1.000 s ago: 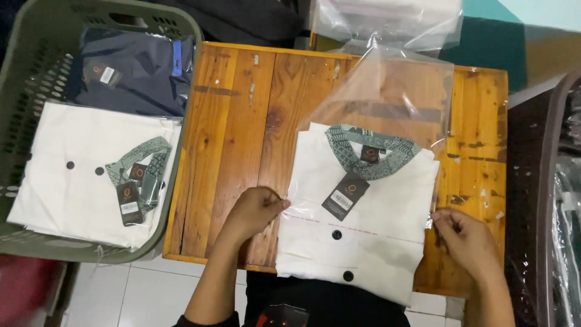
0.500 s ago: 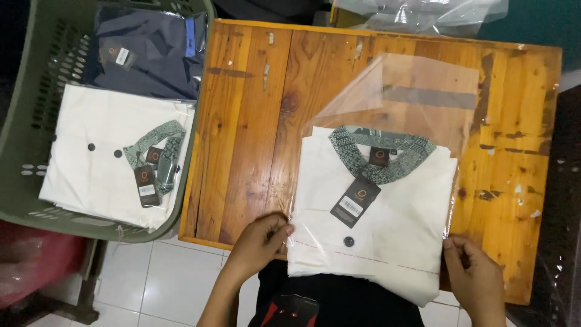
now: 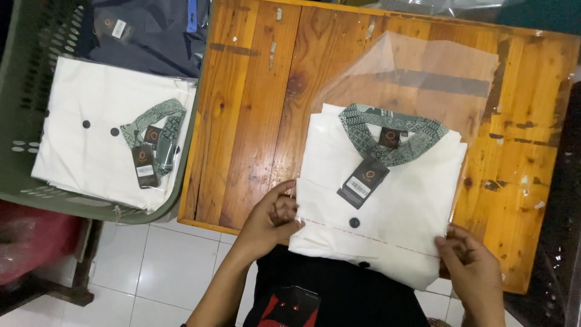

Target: Packing a folded white shirt into a clear plastic bag and sealing the adhesive strip.

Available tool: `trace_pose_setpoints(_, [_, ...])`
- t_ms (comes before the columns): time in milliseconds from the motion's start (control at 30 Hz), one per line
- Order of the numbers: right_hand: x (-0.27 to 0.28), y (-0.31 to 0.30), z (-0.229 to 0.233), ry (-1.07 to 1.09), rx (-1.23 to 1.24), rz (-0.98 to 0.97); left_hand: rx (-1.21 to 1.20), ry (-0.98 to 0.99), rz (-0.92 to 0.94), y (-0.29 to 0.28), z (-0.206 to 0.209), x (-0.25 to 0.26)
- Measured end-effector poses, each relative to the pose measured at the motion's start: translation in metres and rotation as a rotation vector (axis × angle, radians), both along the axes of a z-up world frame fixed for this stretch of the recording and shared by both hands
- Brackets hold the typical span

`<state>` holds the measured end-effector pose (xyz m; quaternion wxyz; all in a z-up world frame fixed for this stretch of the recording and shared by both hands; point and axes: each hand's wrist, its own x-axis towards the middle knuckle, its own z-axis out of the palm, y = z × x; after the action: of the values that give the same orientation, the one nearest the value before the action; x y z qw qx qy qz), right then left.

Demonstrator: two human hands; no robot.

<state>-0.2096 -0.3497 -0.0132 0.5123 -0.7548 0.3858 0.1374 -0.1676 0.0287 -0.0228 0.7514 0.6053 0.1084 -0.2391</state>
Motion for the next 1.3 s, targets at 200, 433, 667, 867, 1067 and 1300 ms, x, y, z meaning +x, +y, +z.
trace_pose_setpoints(200, [0.031,0.009,-0.012,-0.376,-0.101,0.075,0.356,-0.215,0.244,-0.031,0.020,0.045])
trace_pose_setpoints(433, [0.017,0.004,-0.014,-0.609,-0.660,0.468,0.693,-0.682,0.081,-0.015,0.001,0.042])
trace_pose_setpoints(667, [0.021,0.007,-0.009,-0.946,-1.050,0.721,0.916,-1.109,0.078,-0.014,-0.010,0.057])
trace_pose_setpoints(867, [0.012,0.007,-0.008,-0.994,-1.104,0.692,0.959,-1.217,0.072,-0.009,-0.001,0.050])
trace_pose_setpoints(1067, [-0.041,-0.012,-0.037,-0.871,-1.157,0.695,1.080,-1.333,-0.131,0.006,-0.002,0.002])
trace_pose_setpoints(1300, [-0.064,-0.003,-0.057,-0.901,-1.135,0.581,1.025,-1.246,-0.118,0.003,0.001,-0.019])
